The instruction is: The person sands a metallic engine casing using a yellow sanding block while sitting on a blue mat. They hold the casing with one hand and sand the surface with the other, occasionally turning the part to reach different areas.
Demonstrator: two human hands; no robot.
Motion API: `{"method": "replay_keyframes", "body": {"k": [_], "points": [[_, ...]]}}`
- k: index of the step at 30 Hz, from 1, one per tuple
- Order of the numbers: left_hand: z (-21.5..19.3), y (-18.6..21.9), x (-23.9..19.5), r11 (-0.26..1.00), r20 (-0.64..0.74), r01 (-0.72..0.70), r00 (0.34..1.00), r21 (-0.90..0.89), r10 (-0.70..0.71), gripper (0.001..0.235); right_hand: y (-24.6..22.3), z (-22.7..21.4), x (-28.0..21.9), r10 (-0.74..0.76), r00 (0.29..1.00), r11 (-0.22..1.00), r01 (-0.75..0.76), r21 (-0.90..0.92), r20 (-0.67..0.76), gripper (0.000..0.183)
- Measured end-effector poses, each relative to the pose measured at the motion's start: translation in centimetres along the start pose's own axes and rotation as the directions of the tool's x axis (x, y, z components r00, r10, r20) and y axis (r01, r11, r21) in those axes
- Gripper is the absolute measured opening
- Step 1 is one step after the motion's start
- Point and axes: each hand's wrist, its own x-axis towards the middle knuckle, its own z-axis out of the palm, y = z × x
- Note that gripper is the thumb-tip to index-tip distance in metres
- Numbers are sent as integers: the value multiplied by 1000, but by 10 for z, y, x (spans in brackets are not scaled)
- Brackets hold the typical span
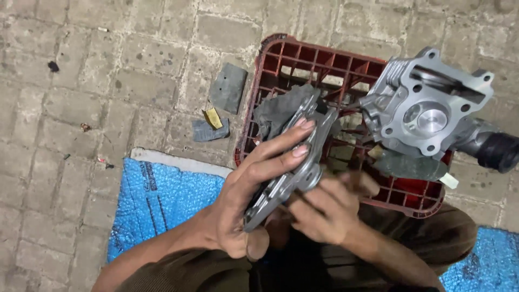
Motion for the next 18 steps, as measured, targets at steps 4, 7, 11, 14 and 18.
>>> {"method": "replay_keyframes", "body": {"k": [4,7,11,14,18], "points": [[3,-2,0,1000,-2,10,1000,-12,-10,73,5,-5,-13,631,475,683,-716,-148,613,29],[1,-3,-1,1000,-9,-2,1000,11,2,73,-10,-4,24,429,804,879,-476,14,411,27],[2,1,3,1000,-15,7,1000,2,-7,74,12,-1,57,38,986,990,-15,143,-164,30],[2,8,7,999,-20,20,1000,40,-19,57,32,4,21,-142,989,982,136,-128,-33,11],[6,-3,0,1000,-45,-21,999,-9,21,74,26,-9,51,-163,985,986,160,-49,-61,37]]}}
